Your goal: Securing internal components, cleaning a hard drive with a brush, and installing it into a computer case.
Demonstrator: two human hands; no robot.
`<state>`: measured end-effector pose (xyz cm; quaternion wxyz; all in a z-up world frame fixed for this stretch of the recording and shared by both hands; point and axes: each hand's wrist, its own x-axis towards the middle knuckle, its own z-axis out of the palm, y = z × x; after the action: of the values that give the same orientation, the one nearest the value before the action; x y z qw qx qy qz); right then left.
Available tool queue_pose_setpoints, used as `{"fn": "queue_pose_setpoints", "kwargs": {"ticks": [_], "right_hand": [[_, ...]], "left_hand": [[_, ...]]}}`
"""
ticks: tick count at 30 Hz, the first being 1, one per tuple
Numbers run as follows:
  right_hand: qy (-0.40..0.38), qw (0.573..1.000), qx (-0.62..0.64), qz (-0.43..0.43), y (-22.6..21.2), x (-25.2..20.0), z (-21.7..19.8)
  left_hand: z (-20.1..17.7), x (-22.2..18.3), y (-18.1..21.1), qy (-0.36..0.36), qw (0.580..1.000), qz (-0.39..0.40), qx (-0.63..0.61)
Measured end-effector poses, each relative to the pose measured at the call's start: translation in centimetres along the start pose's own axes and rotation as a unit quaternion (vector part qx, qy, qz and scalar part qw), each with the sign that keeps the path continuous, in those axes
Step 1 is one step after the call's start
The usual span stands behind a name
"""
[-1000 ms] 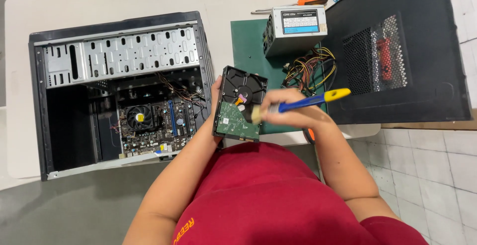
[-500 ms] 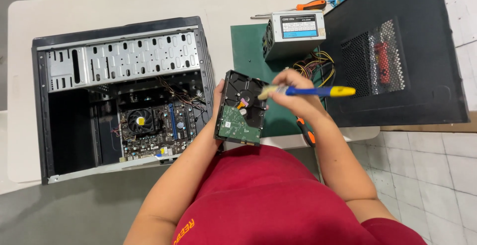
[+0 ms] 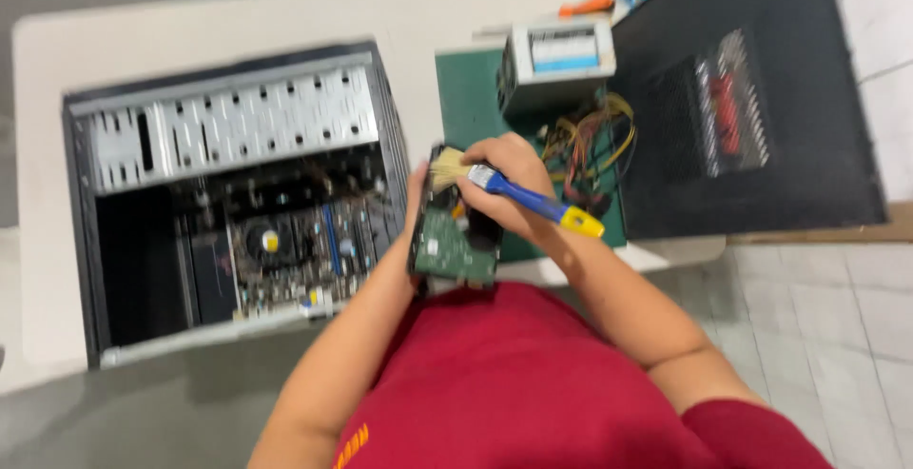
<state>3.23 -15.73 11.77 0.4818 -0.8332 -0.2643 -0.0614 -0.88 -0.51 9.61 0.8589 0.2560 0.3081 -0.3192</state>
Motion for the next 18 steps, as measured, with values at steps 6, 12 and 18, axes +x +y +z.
{"fn": "queue_pose_setpoints", "kwargs": {"ticks": [6,12,18], "right_hand": [[-0.033,0.995,0.094,-0.032,-2.1,0.2,0.2],[-0.004,0.989,-0.131,-0.068,2.4,2.4,-1.1],[-0.11,0.983,0.111,0.095,-2.0,0.6,-1.4]], "left_hand": [[2.7,-1.5,0.6,-0.055,0.996,0.055,0.046],[3.2,-2.0,0.4,-0.056,0.996,0.051,0.053],[-9.7,11.0,-2.4,-0.044,0.996,0.053,0.054]]}}
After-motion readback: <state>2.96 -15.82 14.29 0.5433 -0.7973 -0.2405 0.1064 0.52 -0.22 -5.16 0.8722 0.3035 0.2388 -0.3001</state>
